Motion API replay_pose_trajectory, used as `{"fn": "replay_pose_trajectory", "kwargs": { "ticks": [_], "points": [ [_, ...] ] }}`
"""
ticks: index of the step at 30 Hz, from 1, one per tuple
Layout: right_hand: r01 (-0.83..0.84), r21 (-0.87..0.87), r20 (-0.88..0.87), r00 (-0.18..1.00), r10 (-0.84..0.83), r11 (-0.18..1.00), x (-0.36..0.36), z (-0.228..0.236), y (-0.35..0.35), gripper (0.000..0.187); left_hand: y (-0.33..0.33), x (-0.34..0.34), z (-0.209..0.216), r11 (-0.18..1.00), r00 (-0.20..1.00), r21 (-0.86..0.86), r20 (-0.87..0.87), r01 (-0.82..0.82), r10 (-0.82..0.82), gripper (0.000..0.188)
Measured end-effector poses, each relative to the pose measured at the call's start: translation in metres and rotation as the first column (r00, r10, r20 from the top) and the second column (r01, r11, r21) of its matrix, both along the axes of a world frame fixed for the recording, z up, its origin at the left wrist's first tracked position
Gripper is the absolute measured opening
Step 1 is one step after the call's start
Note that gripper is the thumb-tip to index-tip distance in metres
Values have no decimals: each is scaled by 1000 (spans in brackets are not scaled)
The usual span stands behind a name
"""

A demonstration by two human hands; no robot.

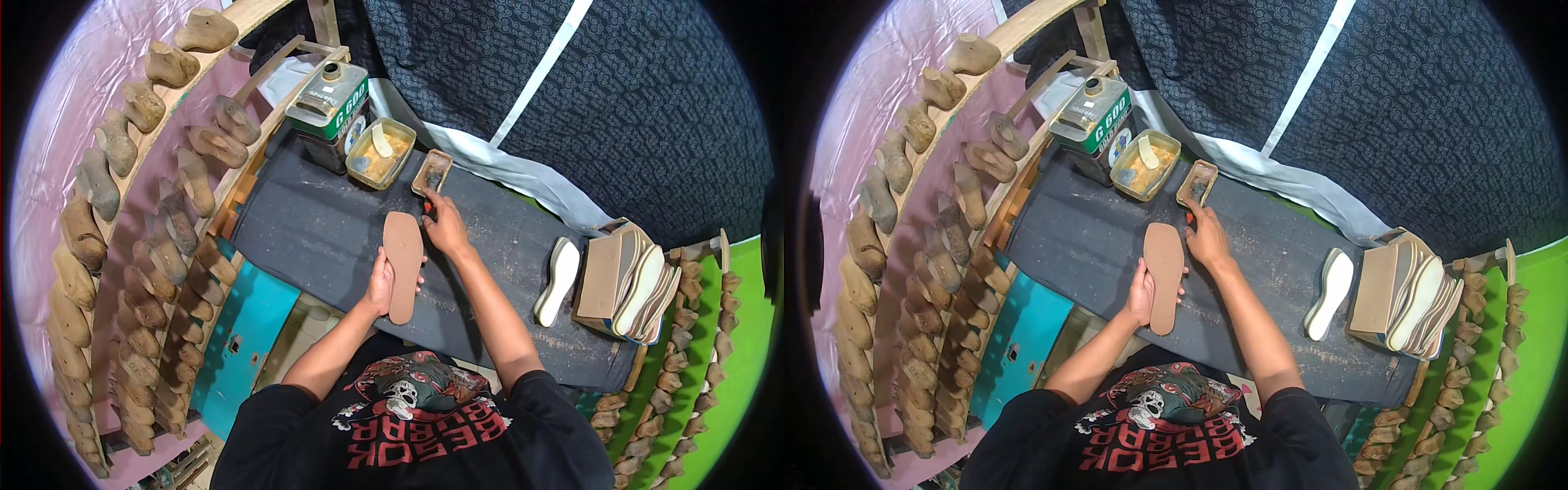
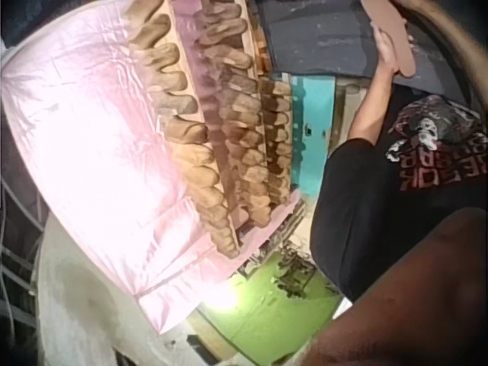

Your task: The person applies adhesive to shoe insoles using a brush, washes shoe components in a basket by hand, and takes additional insoles from a box to coat them.

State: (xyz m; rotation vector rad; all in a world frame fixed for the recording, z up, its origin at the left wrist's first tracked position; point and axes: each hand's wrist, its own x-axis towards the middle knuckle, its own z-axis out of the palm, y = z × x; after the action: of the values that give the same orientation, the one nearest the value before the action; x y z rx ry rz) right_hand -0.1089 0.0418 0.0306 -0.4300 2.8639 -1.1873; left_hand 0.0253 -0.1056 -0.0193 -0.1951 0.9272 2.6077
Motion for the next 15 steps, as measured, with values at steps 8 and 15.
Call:
{"fn": "replay_pose_trajectory", "kwargs": {
  "ticks": [8,15],
  "points": [
    [70,-60,-161,984,-79,996,-20,27,-11,25,-29,-1,-4,996,999,75,15,-49,48,83],
    [175,-244,-183,958,-222,954,-49,36,13,27,-27,-16,8,992,999,124,-20,-38,41,78]
  ]
}}
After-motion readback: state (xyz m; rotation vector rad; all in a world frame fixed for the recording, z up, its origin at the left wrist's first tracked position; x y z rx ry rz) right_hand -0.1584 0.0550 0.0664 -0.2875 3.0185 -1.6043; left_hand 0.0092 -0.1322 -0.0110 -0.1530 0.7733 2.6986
